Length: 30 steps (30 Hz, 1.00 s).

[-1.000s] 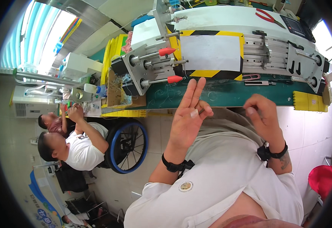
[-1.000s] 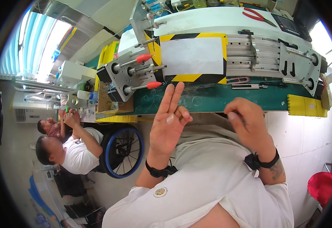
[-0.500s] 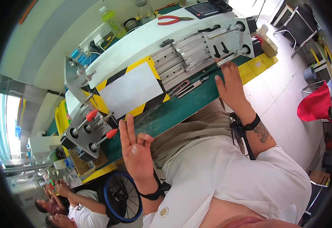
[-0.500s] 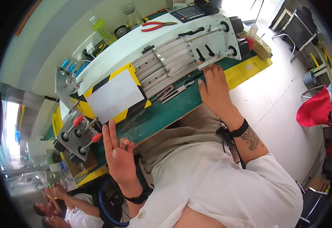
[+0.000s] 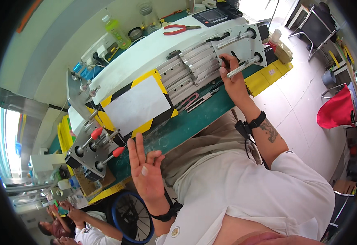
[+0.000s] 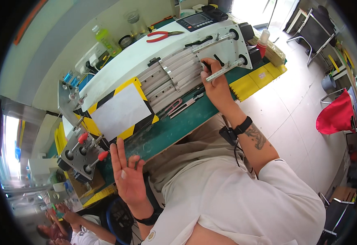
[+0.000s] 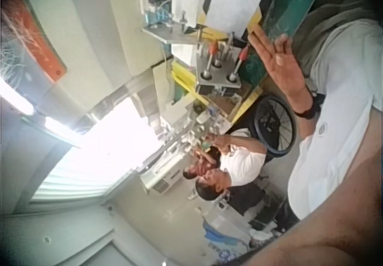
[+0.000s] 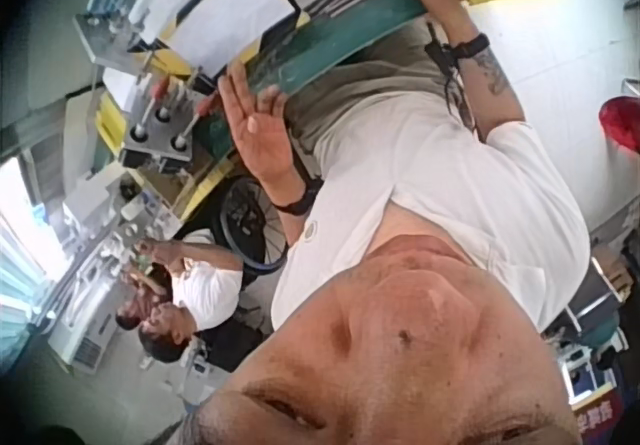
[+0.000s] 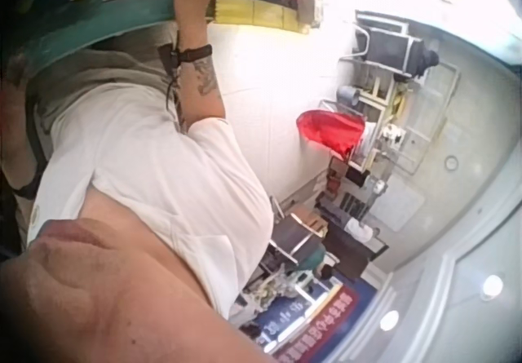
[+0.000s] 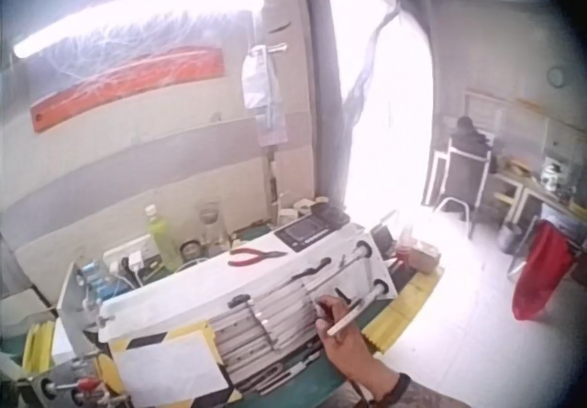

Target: Assembling small technical components using a specialized jig and manual tools at a workbench.

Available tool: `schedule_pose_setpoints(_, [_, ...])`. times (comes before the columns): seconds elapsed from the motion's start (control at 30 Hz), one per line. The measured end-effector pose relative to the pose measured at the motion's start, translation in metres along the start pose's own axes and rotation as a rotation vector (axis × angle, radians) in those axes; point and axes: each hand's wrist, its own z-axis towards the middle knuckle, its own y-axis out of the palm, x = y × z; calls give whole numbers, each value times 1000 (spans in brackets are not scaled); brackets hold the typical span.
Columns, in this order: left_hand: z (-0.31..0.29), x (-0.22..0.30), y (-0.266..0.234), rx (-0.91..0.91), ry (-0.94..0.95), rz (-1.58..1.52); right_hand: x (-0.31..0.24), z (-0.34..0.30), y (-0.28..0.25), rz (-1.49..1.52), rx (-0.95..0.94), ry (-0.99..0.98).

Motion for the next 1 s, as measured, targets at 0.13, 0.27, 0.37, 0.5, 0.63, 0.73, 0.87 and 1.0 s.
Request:
schedule_pose_setpoints(0.13, [1,1,3,-14,6,-5,8,4,-5,-20,-32,-26])
schedule_pose_setpoints(0.27, [4,-1,6,65,1,3,5,8,-9,17,-54,29])
schedule_pose_setpoints(0.37, [2,1,7,69,6,14,6,7,-13,-381,-160,-335])
schedule_pose_setpoints(0.5, [6,0,7,57,8,12,-5,9,-27,-338,-304,-284])
schedule_pose_setpoints(0.63, [5,2,8,57,17,27,-7,-14,-54,-132,-446,-189])
schedule_pose_setpoints(0.73, [2,3,9,-1,8,13,-4,-19,-86,-22,-192,52])
schedule_pose_setpoints(0.87, [4,4,11,-11,24,33,2,-12,-67,-311,-34,-148])
schedule_pose_setpoints(1.0, [4,6,11,-17,35,23,10,-3,-61,-113,-93,-9])
